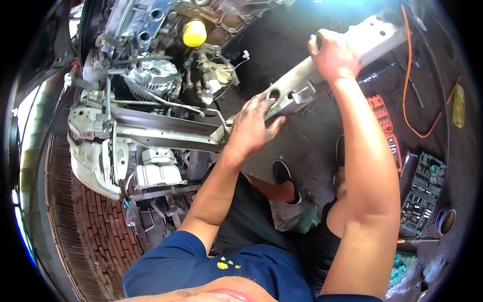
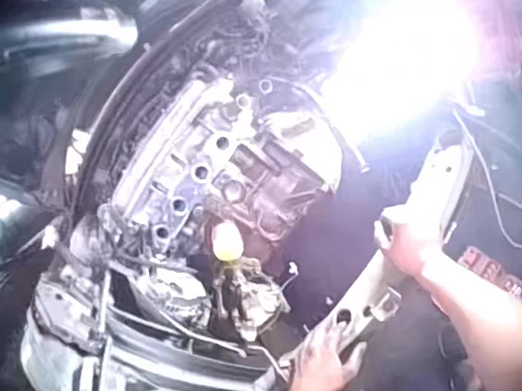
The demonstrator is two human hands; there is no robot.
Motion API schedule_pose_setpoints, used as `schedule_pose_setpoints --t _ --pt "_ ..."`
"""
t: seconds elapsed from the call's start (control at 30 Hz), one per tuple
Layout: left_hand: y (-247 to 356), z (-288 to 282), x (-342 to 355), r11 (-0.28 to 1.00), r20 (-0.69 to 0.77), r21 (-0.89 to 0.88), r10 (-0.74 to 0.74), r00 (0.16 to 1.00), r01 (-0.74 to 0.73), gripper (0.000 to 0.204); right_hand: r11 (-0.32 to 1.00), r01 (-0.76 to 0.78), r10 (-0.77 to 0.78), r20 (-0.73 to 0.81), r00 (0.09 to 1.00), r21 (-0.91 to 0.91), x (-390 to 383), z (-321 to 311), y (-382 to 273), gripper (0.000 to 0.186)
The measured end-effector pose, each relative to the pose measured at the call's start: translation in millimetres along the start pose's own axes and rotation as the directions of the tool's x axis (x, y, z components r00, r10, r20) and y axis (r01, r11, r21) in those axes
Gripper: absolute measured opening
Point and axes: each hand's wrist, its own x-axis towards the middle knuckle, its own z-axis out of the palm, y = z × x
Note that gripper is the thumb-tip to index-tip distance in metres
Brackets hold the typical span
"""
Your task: The person works on the front section of a vehicle, using a wrench to loosen bolts on a metal frame near the headlight. They remove a long metal bar and use a screwdriver to adjust components within the engine bay area.
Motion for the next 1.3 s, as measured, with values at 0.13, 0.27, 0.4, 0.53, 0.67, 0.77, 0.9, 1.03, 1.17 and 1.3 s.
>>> schedule_pose_setpoints --t 0.13,0.27,0.4,0.53,0.67,0.77,0.9,1.03,1.17,1.3 --pt "0.5 -3.8 -0.5 0.999 0.006 -0.041 -0.033 0.999 0.034 0.063 1.000 -0.006 0.006 0.040 0.999 -0.004 3.5 -2.7 0.4 0.044" --pt "0.2 -5.3 -3.1 0.995 0.018 -0.085 -0.056 0.998 0.057 0.061 0.999 -0.027 0.031 0.093 0.995 -0.044 -0.3 -13.9 -10.0 0.048" --pt "-1.0 -5.8 -3.8 0.994 0.021 -0.093 -0.049 0.999 0.050 0.060 0.995 -0.028 0.035 0.067 0.997 -0.101 2.6 1.8 -2.0 0.050" --pt "-1.6 -3.6 -1.6 0.994 0.021 -0.102 -0.042 0.999 0.044 0.059 0.994 -0.046 0.052 0.058 0.997 -0.100 8.6 5.6 2.9 0.050" --pt "-2.9 -0.6 -2.4 0.995 -0.001 -0.096 -0.039 0.999 0.039 0.059 0.997 -0.040 0.046 0.095 0.994 -0.060 6.9 2.2 0.7 0.048" --pt "-3.8 0.5 -3.0 0.994 -0.013 -0.103 -0.032 0.999 0.031 0.060 0.999 -0.015 0.017 0.037 0.999 -0.050 5.2 5.9 2.8 0.047" --pt "-4.3 -2.4 -3.7 0.990 0.010 -0.130 -0.048 0.999 0.049 0.062 0.997 -0.028 0.036 0.105 0.994 -0.074 5.9 5.5 2.0 0.047" --pt "-3.0 -3.2 -3.0 0.991 0.008 -0.126 -0.041 0.999 0.041 0.063 0.991 -0.061 0.072 0.093 0.993 -0.115 8.2 8.3 5.0 0.055" --pt "-4.0 -2.7 -4.1 0.990 -0.024 -0.133 -0.047 0.999 0.043 0.062 0.992 -0.045 0.056 0.090 0.994 -0.122 6.9 7.2 2.1 0.055" --pt "-3.7 -2.7 -1.6 0.988 -0.023 -0.153 -0.025 0.999 0.021 0.063 0.990 -0.033 0.041 0.058 0.997 -0.140 7.7 6.3 5.5 0.055"
